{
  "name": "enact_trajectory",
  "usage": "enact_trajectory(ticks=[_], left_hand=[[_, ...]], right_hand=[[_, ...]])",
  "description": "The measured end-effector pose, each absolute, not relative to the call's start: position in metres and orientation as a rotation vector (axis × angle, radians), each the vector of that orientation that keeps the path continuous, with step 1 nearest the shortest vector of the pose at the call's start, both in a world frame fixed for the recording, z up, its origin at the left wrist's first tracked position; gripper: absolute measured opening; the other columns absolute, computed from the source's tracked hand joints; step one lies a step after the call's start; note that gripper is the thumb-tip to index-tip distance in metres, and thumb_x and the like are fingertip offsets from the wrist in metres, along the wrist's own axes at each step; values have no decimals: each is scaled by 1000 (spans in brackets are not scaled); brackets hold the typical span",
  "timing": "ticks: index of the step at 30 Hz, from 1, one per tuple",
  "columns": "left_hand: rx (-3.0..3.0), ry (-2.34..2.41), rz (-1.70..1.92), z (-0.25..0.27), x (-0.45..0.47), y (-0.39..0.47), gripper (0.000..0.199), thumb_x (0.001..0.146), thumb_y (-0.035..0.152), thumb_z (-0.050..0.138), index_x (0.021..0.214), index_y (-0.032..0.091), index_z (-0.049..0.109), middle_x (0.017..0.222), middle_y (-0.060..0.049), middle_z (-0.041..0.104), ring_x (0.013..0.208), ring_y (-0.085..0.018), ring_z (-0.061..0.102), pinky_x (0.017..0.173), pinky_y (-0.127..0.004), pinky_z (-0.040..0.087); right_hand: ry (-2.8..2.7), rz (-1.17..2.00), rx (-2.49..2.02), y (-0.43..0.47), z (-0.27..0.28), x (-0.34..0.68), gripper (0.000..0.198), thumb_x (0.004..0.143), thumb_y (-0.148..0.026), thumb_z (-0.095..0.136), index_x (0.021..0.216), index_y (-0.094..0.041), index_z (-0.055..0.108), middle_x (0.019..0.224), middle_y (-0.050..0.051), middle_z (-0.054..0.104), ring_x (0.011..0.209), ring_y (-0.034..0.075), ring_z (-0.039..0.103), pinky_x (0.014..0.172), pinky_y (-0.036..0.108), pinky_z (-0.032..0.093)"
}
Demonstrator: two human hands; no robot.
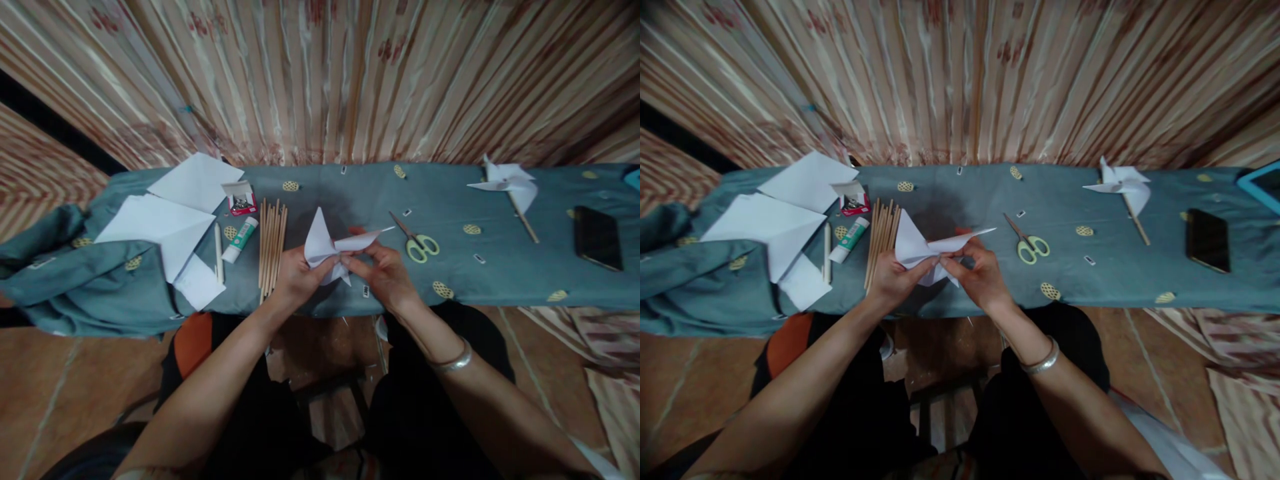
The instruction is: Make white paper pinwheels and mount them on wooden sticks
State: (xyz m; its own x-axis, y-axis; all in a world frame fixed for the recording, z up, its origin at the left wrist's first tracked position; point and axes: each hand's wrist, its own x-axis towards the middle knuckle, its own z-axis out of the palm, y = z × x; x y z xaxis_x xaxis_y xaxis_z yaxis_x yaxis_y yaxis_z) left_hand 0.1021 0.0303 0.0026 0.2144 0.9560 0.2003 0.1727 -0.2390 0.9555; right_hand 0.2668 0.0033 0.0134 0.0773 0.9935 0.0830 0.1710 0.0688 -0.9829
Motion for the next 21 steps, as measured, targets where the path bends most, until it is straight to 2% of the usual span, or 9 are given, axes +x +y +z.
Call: enact_trajectory(ticks=[4, 8, 10, 14, 17, 21], left_hand=[[1572, 1116, 1094, 9, 100, 30, 20, 72, 29, 70, 85, 15, 77, 79, -6, 77, 69, -20, 70, 64, -27, 55], [1506, 1141, 1039, 14, 100, 30, 24, 71, 30, 71, 87, 14, 77, 82, -7, 77, 73, -22, 71, 66, -29, 56], [1465, 1151, 1023, 13, 101, 30, 26, 71, 32, 71, 87, 13, 77, 82, -7, 77, 74, -23, 71, 67, -30, 56], [1431, 1170, 1008, 8, 103, 33, 26, 70, 34, 70, 86, 14, 77, 83, -7, 77, 76, -23, 72, 68, -30, 56], [1426, 1172, 1013, 4, 104, 37, 26, 69, 34, 70, 84, 15, 77, 82, -7, 77, 75, -24, 72, 68, -31, 55], [1420, 1157, 1043, 0, 104, 40, 26, 69, 34, 70, 84, 14, 77, 83, -8, 77, 77, -25, 72, 69, -32, 55]], right_hand=[[-1285, 1012, -1327, 4, 9, 265, 10, 73, -30, 70, 78, -23, 75, 113, 6, 69, 128, 26, 49, 111, 45, 32], [-1235, 1036, -1367, 6, 5, 263, 24, 72, -33, 71, 94, -24, 77, 128, 6, 63, 121, 26, 55, 106, 43, 40], [-1231, 1024, -1381, 7, 3, 263, 26, 71, -34, 71, 95, -25, 77, 131, 5, 60, 118, 27, 57, 104, 43, 42], [-1225, 992, -1390, 11, -3, 263, 24, 70, -34, 72, 91, -23, 77, 124, 5, 65, 114, 29, 59, 98, 43, 47], [-1162, 1000, -1411, 16, -8, 262, 32, 64, -34, 75, 93, -21, 76, 118, 7, 67, 111, 29, 61, 98, 43, 48], [-1125, 1059, -1393, 21, -12, 261, 40, 62, -40, 76, 95, -19, 75, 121, 9, 66, 106, 28, 63, 94, 40, 50]])
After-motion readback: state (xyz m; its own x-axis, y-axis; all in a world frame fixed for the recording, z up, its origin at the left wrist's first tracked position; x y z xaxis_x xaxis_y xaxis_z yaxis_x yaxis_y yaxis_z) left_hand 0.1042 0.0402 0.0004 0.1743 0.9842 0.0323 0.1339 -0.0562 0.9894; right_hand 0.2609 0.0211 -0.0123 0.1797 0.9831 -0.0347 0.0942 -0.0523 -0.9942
